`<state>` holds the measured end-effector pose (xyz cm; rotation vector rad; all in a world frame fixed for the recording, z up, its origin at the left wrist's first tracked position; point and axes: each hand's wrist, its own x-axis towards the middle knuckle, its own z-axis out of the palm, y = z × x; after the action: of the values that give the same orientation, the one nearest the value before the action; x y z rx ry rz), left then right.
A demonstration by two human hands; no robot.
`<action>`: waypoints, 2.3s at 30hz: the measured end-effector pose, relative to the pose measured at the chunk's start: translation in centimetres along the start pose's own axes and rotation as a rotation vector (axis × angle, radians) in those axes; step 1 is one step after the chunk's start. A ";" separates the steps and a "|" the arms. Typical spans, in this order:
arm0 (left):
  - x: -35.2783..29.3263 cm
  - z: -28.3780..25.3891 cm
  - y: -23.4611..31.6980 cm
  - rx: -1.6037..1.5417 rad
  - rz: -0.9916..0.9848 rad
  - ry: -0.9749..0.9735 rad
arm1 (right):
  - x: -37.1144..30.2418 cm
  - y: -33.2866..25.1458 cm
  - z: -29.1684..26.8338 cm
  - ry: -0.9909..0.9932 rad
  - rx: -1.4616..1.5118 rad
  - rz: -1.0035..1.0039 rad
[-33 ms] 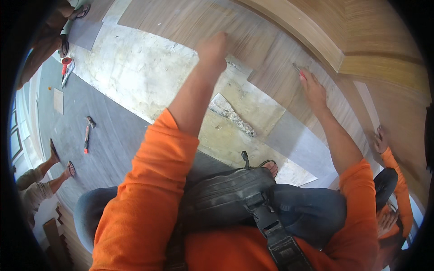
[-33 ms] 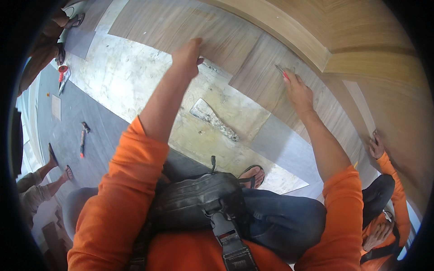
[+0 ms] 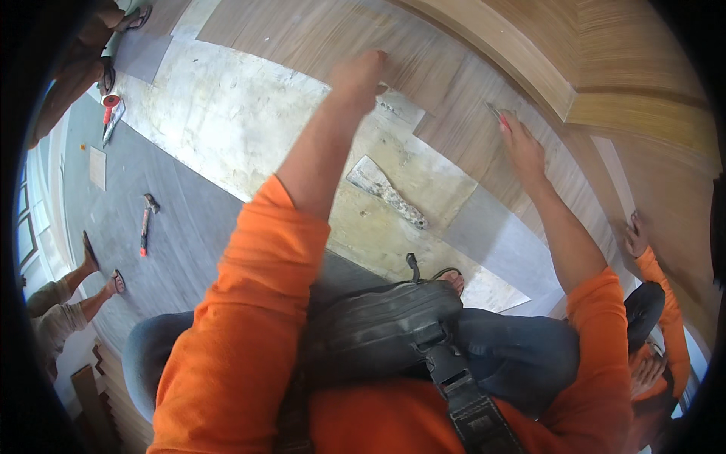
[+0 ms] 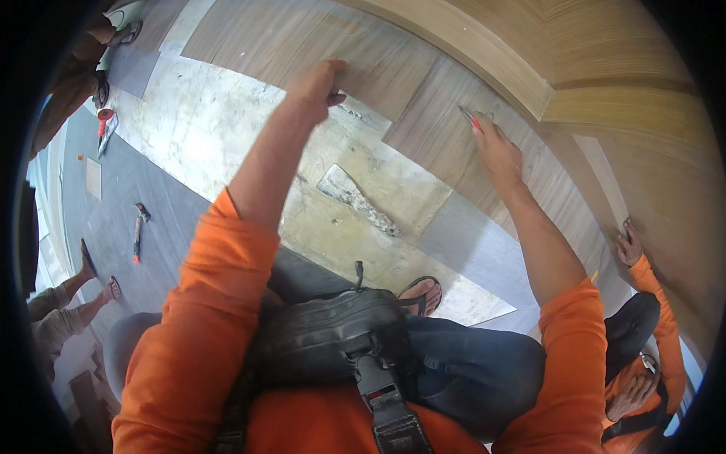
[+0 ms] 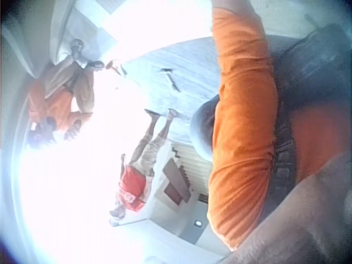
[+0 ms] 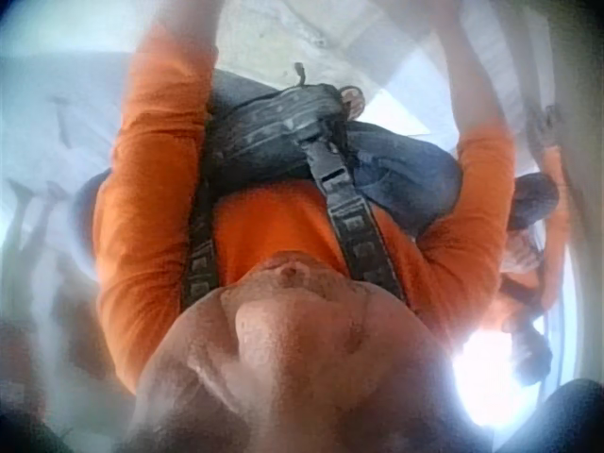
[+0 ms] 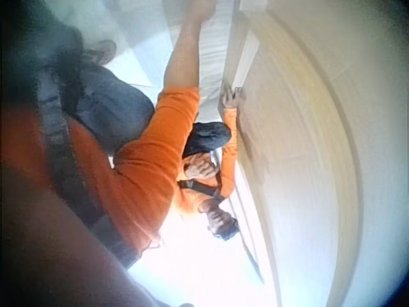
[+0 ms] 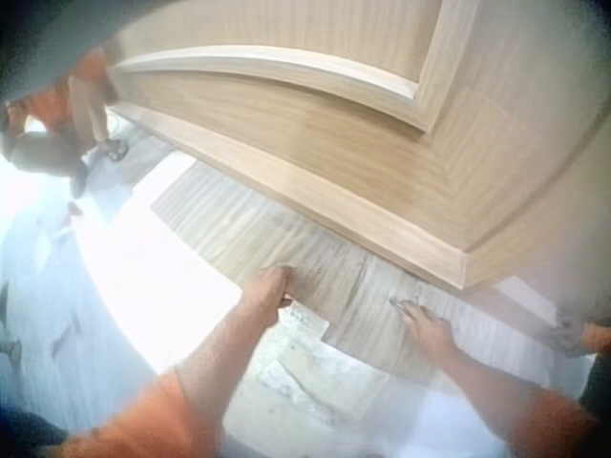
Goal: The person kneels on the floor and installs wood-look floor tiles on a curved staircase. They use a utility knife to cut tiles to fit the curved edge and a hammer to tap them into place. Other workers are visible nearby assisting with the installation.
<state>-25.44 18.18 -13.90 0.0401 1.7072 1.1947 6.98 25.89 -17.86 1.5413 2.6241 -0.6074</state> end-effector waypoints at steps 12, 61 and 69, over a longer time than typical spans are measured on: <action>7.1 0.1 7.0 0.613 -0.010 -0.498 | 4.7 -6.2 -2.1 0.010 0.047 0.018; 7.1 3.5 -0.1 1.208 0.583 -0.025 | 25.0 -11.0 5.9 0.337 -1.841 -0.599; 7.5 2.9 -0.2 1.189 0.560 -0.009 | 23.2 -12.8 4.6 0.429 -1.020 -0.490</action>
<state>-26.88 23.97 -19.24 1.2919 2.2348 0.3573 -16.36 38.07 -23.36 0.7477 2.7832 1.0434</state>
